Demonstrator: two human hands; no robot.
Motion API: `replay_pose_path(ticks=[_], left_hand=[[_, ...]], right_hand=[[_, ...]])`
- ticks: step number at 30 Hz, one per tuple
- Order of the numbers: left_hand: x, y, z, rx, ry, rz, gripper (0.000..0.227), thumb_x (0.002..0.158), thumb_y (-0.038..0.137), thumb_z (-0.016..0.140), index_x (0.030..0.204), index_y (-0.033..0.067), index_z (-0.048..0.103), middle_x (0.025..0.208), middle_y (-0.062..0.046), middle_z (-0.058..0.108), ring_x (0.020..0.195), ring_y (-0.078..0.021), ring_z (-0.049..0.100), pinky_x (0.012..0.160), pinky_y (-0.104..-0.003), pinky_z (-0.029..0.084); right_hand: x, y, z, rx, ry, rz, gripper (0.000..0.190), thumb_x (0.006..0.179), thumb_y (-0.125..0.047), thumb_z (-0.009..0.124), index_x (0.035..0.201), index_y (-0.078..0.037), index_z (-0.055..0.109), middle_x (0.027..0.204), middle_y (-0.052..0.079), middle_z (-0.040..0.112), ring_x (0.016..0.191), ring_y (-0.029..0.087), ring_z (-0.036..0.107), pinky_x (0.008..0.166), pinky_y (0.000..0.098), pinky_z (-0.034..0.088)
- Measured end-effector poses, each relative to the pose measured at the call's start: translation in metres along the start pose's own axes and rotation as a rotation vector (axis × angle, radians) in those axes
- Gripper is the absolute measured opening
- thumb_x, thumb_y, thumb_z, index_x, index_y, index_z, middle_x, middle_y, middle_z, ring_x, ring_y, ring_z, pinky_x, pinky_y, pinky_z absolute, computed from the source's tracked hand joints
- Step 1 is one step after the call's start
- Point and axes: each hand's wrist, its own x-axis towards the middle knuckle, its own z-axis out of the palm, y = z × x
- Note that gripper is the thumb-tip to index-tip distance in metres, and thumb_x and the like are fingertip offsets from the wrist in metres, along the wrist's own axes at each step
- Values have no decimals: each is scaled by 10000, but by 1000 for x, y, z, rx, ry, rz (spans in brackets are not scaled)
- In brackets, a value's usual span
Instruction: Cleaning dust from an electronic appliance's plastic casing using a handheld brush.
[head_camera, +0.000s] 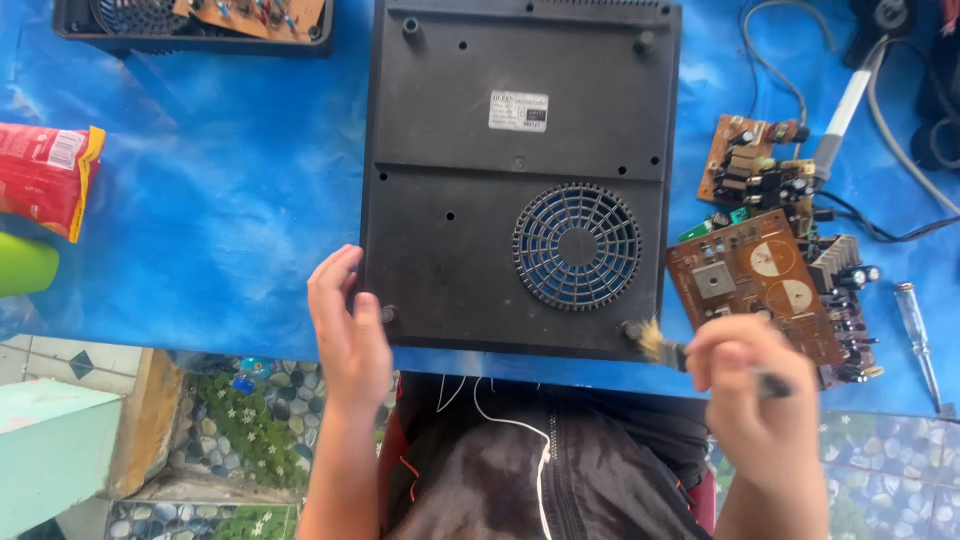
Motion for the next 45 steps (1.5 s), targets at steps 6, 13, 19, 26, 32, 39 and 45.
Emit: replay_pose_path(ticks=[6,13,19,26,32,39,45], left_hand=[[57,59,-34,28,-470,-642,827,950,583,303,1623,117,188,1654,-83,334,1507,-214,357,1170,-422,332],[94,68,-38,-317,-389,-901,241,995,249,566,1144,82,656,1134,-48,759,1031,-158,721,888,-300,561],[66,86,-69,-955,-160,-442,268,935,98,619,1170,-24,577,1054,-201,720,844,-251,728,721,-334,610],[57,214,-43,-1317,115,-238,476,909,217,692,1279,-42,543,1135,-223,667,990,-289,651,869,-399,531],[73,215,-12,-435,-766,462,669,1085,516,242,1439,-25,414,1350,-164,581,1209,-263,568,1061,-373,513],[28,143,36,-276,-950,576,651,1027,484,462,1502,40,437,1613,-217,405,1516,-356,426,1251,-479,361],[-5,90,46,134,-459,748,437,976,240,702,1365,72,596,1310,-144,598,1147,-301,598,986,-455,469]], right_hand=[[4,2,4,31,28,159,357,1131,-156,374,858,-41,573,592,42,516,524,137,493,535,277,377],[11,-3,32,-451,-361,458,239,1011,-399,475,1107,-261,645,742,-1,750,659,261,724,738,407,503],[-7,6,59,-444,-535,153,579,801,-531,788,1254,-246,565,781,-3,783,791,313,732,666,459,522],[-6,-35,96,-232,-333,-322,881,660,-875,708,987,-67,581,545,-9,534,456,267,540,449,410,393],[-1,-35,79,-49,-155,-272,817,782,-651,720,1228,11,547,873,32,654,717,232,614,652,394,465],[-6,-17,57,366,57,243,383,822,-239,767,1135,-34,686,1128,108,745,1073,190,710,942,335,570],[-14,14,69,425,-121,411,271,848,-189,774,1093,-76,755,1098,48,803,1034,143,733,970,319,563]])
